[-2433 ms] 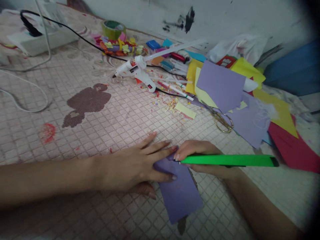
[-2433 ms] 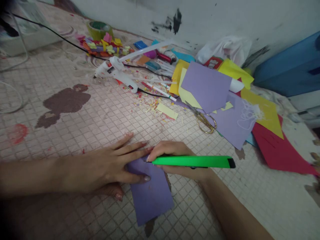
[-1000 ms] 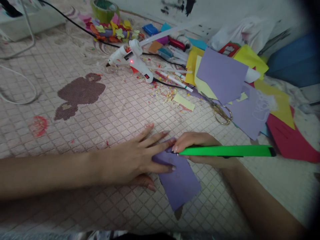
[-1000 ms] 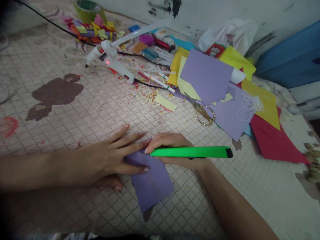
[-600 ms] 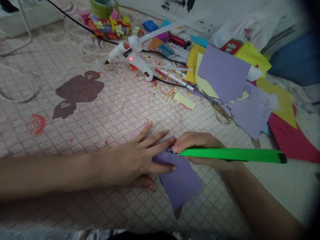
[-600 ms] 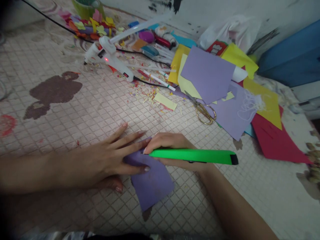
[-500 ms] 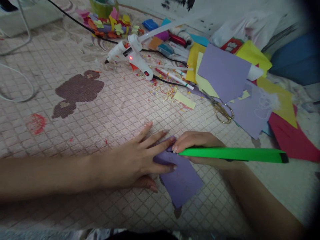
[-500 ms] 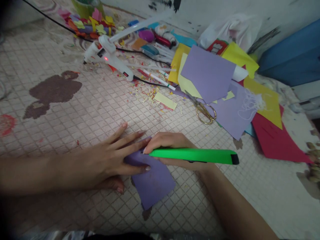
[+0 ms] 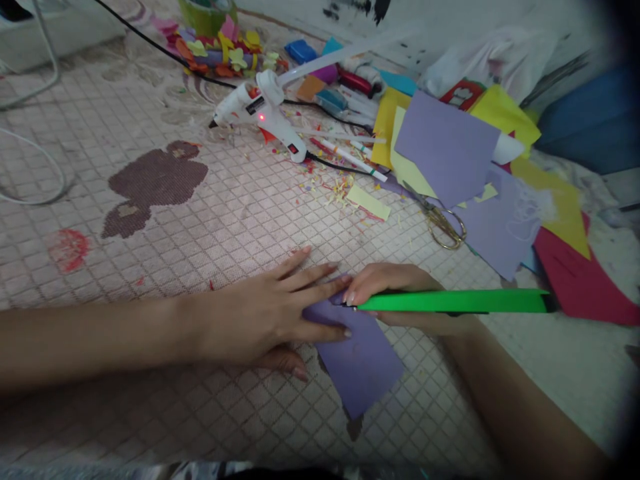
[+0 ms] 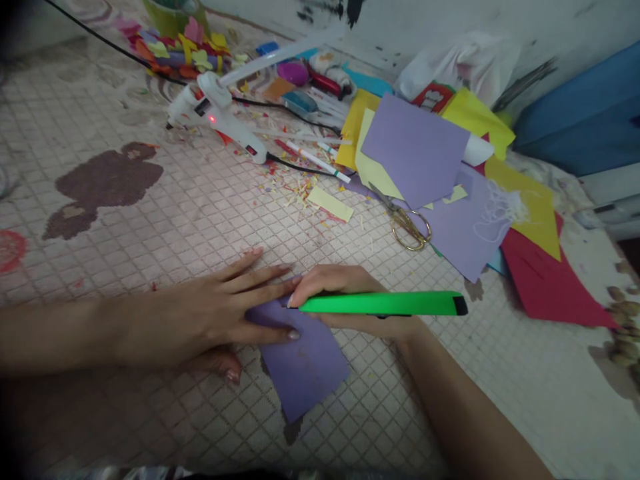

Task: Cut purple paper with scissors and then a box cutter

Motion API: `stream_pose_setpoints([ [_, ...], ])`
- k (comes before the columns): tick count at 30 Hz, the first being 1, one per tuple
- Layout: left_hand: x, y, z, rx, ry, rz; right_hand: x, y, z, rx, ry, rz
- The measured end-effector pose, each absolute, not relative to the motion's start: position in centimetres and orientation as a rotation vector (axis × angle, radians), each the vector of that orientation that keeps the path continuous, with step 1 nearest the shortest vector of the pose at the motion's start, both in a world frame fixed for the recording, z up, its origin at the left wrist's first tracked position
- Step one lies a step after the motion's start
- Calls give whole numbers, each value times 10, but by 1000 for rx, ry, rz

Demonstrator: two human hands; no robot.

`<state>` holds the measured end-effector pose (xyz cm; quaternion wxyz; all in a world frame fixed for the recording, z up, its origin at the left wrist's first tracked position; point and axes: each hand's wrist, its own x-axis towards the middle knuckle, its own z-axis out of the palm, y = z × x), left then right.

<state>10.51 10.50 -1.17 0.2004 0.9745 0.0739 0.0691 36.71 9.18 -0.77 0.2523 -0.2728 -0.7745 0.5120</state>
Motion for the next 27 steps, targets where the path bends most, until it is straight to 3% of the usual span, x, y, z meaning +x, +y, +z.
stream_pose_setpoints([
  [27, 101, 115, -11, 2711, 170, 186, 365, 91, -6, -731, -2108, 1392],
])
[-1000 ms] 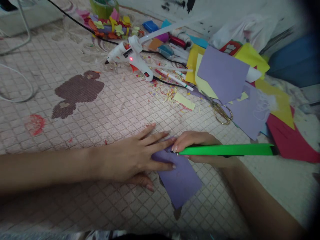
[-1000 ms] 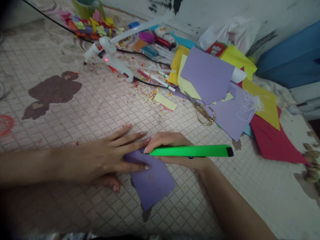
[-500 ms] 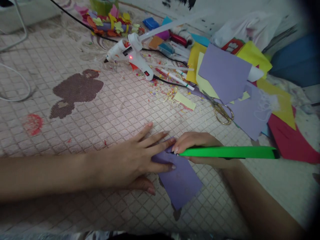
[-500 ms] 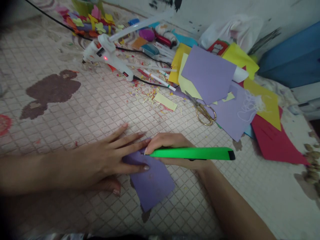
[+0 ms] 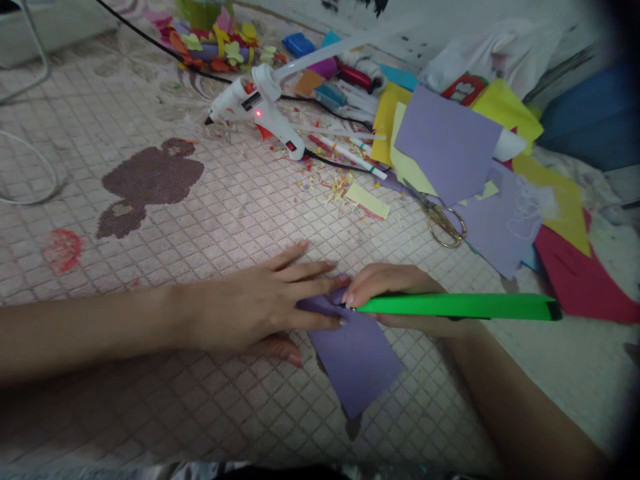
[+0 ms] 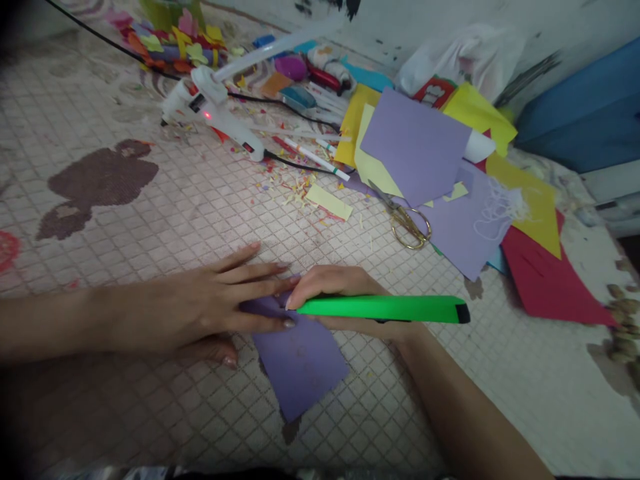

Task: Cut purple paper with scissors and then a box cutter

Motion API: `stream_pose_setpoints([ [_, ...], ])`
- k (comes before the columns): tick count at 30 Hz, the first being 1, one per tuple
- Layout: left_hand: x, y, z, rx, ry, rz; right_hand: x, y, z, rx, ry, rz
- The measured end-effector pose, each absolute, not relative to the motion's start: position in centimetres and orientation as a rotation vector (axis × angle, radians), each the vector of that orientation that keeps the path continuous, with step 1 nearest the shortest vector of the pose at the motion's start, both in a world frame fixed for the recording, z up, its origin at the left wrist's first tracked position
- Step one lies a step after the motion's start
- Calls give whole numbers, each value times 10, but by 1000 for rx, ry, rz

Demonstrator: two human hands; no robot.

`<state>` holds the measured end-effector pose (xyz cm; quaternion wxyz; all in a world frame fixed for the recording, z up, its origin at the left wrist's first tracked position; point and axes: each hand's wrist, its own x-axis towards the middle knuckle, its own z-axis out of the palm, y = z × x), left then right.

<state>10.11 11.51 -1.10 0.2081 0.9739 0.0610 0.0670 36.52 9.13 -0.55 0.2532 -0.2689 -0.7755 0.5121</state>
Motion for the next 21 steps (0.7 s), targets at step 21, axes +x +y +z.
stream_pose_setpoints([
  [21, 107, 107, -9, 2755, 293, 187, 366, 91, -4, -725, -2094, 1433],
])
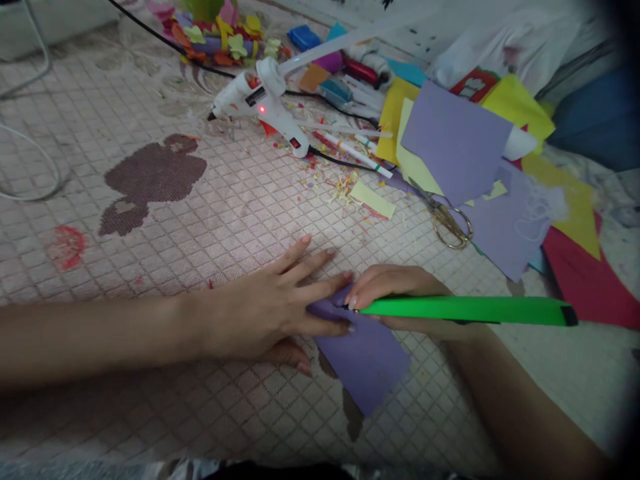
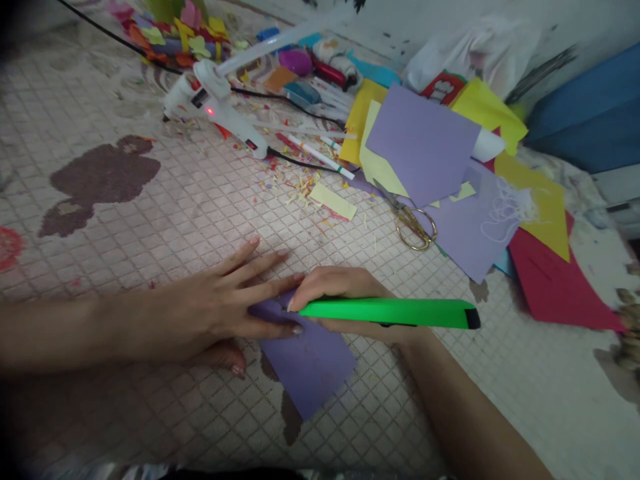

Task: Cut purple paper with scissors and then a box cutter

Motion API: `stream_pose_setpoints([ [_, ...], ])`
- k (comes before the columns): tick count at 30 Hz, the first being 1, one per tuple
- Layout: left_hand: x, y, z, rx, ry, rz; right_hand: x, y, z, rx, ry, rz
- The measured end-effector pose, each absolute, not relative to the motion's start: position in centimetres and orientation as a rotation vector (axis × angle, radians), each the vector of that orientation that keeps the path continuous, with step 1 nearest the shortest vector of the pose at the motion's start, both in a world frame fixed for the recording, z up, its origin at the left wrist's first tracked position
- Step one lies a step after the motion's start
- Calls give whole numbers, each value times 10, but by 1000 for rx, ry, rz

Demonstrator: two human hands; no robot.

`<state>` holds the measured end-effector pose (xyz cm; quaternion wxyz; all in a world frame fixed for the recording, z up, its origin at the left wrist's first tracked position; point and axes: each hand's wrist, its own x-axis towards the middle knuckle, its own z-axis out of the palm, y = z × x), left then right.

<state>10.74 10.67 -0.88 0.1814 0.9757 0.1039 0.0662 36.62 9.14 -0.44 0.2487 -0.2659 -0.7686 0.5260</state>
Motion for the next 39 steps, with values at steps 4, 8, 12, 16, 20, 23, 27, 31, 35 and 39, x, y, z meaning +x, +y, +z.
stream_pose_setpoints([
  [4, 106, 108, -12, 2759, 260, 203, 365, 92, -5, -755, -2092, 1434],
  [8, 104, 114, -11, 2754, 156, 205, 366, 93, -4, -753, -2090, 1441],
  [12, 105, 114, -10, 2754, 156, 191, 366, 93, -4, -748, -2109, 1426],
  [16, 107, 108, -10, 2752, 229, 206, 364, 93, 1, -742, -2127, 1420],
  [20, 110, 103, -10, 2759, 283, 226, 363, 93, 4, -747, -2154, 1418],
  [23, 109, 103, -12, 2757, 283, 255, 364, 93, 2, -732, -2139, 1427],
  [27, 107, 108, -13, 2743, 200, 262, 366, 94, -2, -733, -2120, 1444],
  [31, 106, 110, -11, 2736, 158, 225, 368, 95, -4, -741, -2129, 1457],
  [35, 106, 107, -8, 2726, 183, 241, 367, 95, -3, -726, -2138, 1446],
  [39, 107, 104, -8, 2716, 196, 255, 365, 95, -3, -712, -2123, 1441],
])
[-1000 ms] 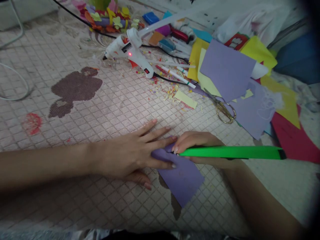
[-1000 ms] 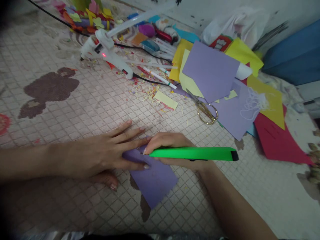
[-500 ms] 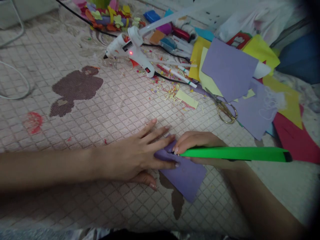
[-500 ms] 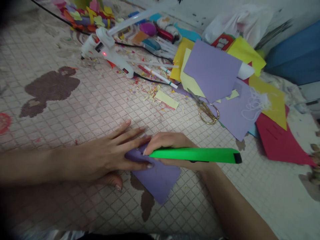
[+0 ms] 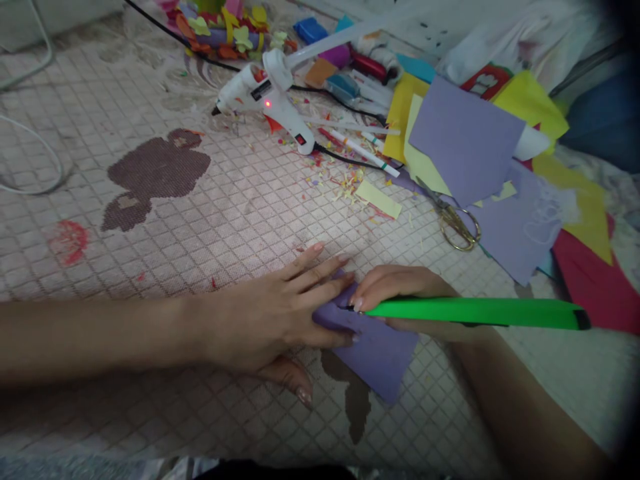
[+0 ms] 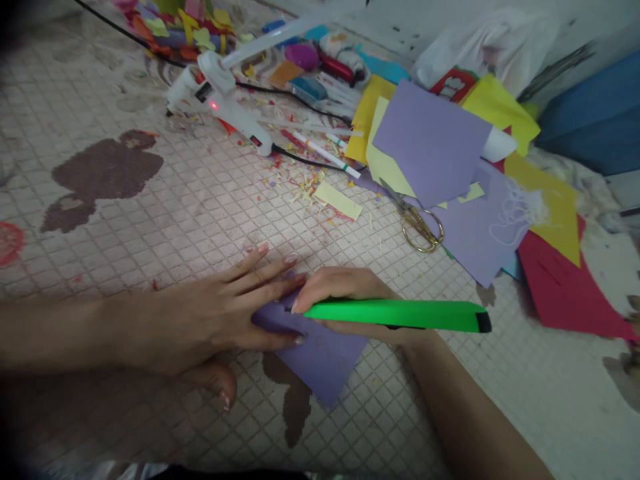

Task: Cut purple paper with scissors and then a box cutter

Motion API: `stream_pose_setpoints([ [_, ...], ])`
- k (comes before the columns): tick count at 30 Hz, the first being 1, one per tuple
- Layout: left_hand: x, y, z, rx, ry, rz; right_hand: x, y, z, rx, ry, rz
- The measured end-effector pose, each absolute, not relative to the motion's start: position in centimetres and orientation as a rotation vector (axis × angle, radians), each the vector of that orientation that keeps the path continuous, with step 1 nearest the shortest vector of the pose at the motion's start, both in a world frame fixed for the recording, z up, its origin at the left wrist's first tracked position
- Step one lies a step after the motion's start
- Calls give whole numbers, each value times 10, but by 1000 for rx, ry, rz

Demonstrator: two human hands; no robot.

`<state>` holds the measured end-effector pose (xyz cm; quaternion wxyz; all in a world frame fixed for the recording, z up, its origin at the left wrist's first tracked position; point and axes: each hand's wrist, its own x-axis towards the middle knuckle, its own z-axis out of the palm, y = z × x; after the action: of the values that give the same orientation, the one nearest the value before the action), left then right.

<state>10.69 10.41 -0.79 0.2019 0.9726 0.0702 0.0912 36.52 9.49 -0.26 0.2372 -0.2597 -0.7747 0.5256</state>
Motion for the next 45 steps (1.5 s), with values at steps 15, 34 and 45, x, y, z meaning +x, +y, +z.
stream_pose_setpoints([
  [15, 106, 104, -11, 2744, 173, 258, 369, 95, -5, -721, -2126, 1460],
  [34, 109, 105, -11, 2632, 194, 229, 367, 96, -4, -706, -2142, 1441],
  [45, 110, 100, -9, 2736, 273, 275, 362, 95, 6, -754, -2216, 1355],
])
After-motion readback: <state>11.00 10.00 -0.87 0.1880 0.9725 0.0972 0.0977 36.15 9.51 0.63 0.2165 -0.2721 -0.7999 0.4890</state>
